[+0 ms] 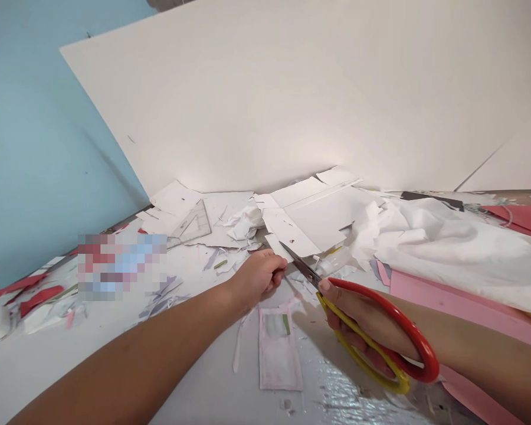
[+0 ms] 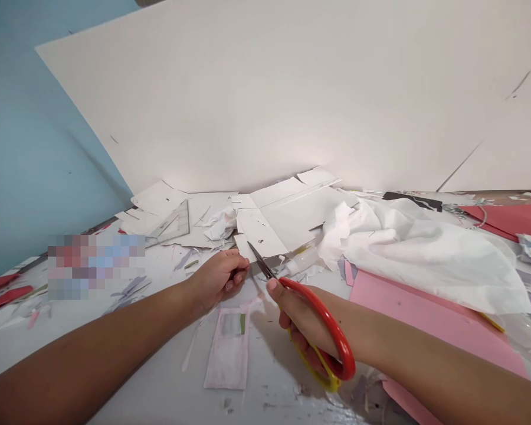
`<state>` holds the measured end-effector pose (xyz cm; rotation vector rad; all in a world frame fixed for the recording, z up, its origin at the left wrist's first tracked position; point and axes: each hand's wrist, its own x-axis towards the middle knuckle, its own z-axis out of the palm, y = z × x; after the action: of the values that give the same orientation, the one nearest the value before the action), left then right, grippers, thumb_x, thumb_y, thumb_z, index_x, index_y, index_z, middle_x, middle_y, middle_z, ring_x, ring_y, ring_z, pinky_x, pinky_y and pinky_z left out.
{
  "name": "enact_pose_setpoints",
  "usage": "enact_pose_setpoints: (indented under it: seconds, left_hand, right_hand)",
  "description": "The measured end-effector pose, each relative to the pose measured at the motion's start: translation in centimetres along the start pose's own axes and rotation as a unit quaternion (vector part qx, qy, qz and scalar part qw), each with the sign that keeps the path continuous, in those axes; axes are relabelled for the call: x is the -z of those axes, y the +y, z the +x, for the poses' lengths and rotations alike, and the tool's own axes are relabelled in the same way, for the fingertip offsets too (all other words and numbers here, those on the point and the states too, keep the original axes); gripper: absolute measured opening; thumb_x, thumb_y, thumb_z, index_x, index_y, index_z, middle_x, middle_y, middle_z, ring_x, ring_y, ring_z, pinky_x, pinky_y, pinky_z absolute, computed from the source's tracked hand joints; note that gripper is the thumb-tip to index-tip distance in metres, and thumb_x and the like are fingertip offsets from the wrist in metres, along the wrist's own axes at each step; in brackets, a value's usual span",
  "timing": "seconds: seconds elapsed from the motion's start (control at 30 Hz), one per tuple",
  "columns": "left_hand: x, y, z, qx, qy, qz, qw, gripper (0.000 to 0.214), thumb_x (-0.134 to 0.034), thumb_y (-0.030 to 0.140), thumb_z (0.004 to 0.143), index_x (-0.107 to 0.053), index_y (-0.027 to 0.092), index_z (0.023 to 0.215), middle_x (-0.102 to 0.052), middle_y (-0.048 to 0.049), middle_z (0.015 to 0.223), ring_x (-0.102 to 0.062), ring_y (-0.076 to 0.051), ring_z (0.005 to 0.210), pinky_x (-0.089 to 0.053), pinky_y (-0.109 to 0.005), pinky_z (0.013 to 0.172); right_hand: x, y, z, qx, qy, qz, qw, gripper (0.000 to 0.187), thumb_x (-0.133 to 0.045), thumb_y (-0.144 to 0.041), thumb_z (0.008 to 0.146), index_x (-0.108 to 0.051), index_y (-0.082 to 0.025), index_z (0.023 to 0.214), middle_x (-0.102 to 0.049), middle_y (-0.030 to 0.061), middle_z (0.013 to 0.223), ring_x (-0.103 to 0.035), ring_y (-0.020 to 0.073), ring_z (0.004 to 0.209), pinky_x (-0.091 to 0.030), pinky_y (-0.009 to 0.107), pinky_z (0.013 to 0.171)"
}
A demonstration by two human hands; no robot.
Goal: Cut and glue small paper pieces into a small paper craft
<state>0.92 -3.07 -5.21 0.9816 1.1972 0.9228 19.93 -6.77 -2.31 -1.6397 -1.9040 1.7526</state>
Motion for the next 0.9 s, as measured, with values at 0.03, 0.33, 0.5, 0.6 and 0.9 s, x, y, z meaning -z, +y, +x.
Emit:
enact_pose_setpoints:
  seconds: [0.03, 0.33, 0.5, 0.6, 0.9]
  left_hand:
    - [0.0, 0.0, 0.0, 0.000, 0.000, 0.000, 1.000, 0.015, -0.052, 0.019, 0.063, -0.038, 0.019, 0.056, -0.042, 0.0061, 0.039, -0.024, -0.003, 0.031, -0.016, -0.018, 0.034]
    - [0.0, 0.2, -0.1, 0.008, -0.009, -0.002, 1.000, 0.016, -0.052, 0.019, 0.062, -0.038, 0.019, 0.056, -0.040, 0.0066, 0.041, -0.024, -0.003, 0.033, -0.016, -0.017, 0.035]
    - [0.1, 0.1, 0.0, 0.004, -0.012, -0.004, 1.000, 0.016, -0.054, 0.020, 0.062, -0.039, 0.019, 0.057, -0.039, 0.0071, 0.042, -0.024, -0.003, 0.033, -0.014, -0.018, 0.035]
    - [0.1, -0.1, 0.0, 0.001, -0.011, -0.005, 1.000, 0.015, -0.056, 0.020, 0.061, -0.041, 0.019, 0.058, -0.038, 0.0076, 0.041, -0.022, -0.003, 0.033, -0.013, -0.018, 0.035]
    - [0.1, 0.1, 0.0, -0.019, 0.039, -0.020, 0.999, 0.014, -0.051, 0.019, 0.064, -0.038, 0.019, 0.059, -0.035, 0.0085, 0.040, -0.021, -0.003, 0.033, -0.013, -0.017, 0.035]
  right_hand:
    - [0.1, 0.1, 0.0, -0.005, -0.017, 0.003, 1.000, 0.059, -0.018, -0.074, 0.075, -0.039, -0.019, 0.068, -0.048, -0.0023, 0.042, -0.040, 0.0080, 0.026, -0.029, 0.018, 0.028]
    - [1.8, -0.1, -0.5, -0.002, -0.105, 0.103, 0.989, 0.067, -0.034, -0.080, 0.064, -0.045, -0.015, 0.078, -0.064, 0.0118, 0.079, -0.063, 0.0163, 0.049, -0.048, 0.024, 0.041]
    - [2.5, -0.2, -0.4, -0.022, -0.109, 0.106, 0.988, 0.076, -0.011, -0.080, 0.066, -0.046, -0.013, 0.072, -0.066, 0.0160, 0.076, -0.065, 0.0220, 0.044, -0.046, 0.025, 0.035]
    - [2.8, -0.6, -0.6, -0.036, -0.109, 0.099, 0.989, 0.077, -0.006, -0.078, 0.068, -0.046, -0.013, 0.070, -0.067, 0.0166, 0.074, -0.062, 0.0214, 0.037, -0.044, 0.025, 0.031]
    - [3.5, -0.3, -1.9, -0.037, -0.113, 0.053, 0.991, 0.069, -0.018, -0.072, 0.075, -0.050, -0.011, 0.075, -0.068, 0.0187, 0.079, -0.063, 0.0199, 0.040, -0.041, 0.019, 0.031]
